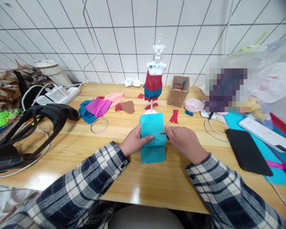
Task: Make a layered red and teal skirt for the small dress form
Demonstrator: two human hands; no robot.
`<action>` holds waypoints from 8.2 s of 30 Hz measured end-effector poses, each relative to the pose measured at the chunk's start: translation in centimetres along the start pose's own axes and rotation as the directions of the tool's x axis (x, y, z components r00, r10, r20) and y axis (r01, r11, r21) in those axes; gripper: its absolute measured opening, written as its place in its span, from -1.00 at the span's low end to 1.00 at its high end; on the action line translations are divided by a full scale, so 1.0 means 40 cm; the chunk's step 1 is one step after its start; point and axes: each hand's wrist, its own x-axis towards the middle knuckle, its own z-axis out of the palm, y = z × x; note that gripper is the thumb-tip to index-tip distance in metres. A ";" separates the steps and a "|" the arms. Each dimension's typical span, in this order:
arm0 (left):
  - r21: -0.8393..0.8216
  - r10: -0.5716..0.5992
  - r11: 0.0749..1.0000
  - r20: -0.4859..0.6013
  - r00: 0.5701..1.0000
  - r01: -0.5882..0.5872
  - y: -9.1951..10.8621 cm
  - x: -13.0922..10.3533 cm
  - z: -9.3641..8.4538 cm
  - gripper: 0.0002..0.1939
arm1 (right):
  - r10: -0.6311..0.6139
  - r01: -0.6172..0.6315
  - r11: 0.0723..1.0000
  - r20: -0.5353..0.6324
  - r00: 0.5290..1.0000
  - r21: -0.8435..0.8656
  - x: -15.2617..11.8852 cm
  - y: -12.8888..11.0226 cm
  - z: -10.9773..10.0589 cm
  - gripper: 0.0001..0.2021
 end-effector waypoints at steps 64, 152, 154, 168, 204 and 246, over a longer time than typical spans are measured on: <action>0.198 -0.031 0.980 -0.009 0.999 0.033 -0.005 -0.004 0.007 -0.42 | -0.063 0.062 0.997 -0.014 0.998 -0.050 -0.002 -0.014 0.023 -0.45; 0.313 0.059 0.949 -0.037 0.998 -0.045 -0.017 0.000 0.016 -0.51 | -0.177 0.164 0.983 -0.197 0.964 -0.081 -0.022 -0.042 0.074 -0.45; 0.311 0.063 0.949 -0.034 0.997 -0.049 -0.017 0.000 0.015 -0.52 | -0.189 0.173 0.981 -0.220 0.957 -0.092 -0.022 -0.042 0.078 -0.44; 0.215 0.048 0.975 0.015 0.999 -0.050 -0.017 -0.003 0.012 -0.52 | -0.229 0.196 0.971 -0.301 0.926 -0.135 -0.019 -0.034 0.094 -0.45; -0.012 -0.024 1.000 0.079 0.997 0.025 -0.008 0.000 0.015 -0.47 | -0.219 0.200 0.974 -0.227 0.949 -0.104 -0.014 -0.033 0.081 -0.42; 0.008 -0.031 0.999 0.017 0.999 0.031 -0.018 0.002 0.013 -0.36 | -0.237 0.227 0.971 -0.197 0.951 -0.071 -0.012 -0.022 0.071 -0.46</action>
